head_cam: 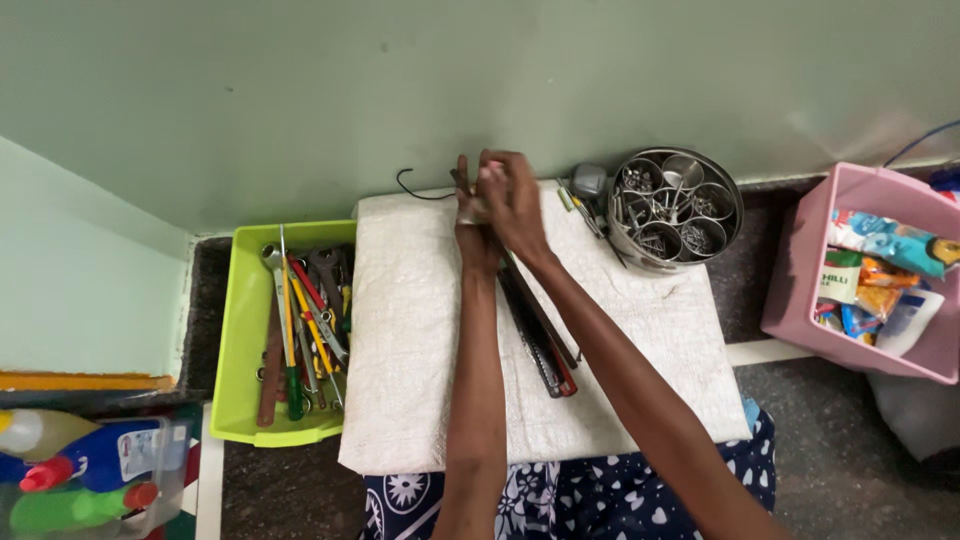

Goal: The person sits on the floor and organizes a mixed pile of hand tools on a white cloth, picking up wrenches, pliers, screwdrivers, and other items one by one and placing them into a green plastic bin. The person continues sorting and stacking the tools until the cloth is mostly cleared.

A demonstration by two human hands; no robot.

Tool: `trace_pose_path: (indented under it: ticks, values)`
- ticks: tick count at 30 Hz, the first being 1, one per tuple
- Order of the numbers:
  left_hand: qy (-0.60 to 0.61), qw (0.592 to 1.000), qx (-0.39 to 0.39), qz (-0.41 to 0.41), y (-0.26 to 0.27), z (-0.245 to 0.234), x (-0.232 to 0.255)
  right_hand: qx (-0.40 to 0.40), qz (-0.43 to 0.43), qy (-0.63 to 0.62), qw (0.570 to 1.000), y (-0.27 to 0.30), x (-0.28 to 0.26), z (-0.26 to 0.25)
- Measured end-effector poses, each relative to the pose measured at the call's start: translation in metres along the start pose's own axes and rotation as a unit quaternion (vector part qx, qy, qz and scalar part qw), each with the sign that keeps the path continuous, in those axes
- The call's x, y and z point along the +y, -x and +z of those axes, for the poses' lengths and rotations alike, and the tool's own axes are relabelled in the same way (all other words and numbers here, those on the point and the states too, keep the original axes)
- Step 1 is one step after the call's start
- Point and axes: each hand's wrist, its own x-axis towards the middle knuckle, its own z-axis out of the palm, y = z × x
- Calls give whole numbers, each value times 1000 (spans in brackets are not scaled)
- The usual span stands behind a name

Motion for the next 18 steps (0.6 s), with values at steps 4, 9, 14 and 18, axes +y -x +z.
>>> trace_pose_path:
  ticks: [4, 9, 14, 18]
  values:
    - [53, 994, -88, 24, 5, 4, 2, -25, -223, 327, 918, 12, 21, 27]
    - [142, 990, -7, 20, 2, 12, 14, -147, -64, 244, 957, 66, 2, 4]
    - [222, 973, -13, 62, 1, -14, 5, -200, -51, 326, 923, 129, -10, -41]
    - [206, 974, -43, 81, -4, -27, -6, -161, -145, 411, 885, 112, 17, -29]
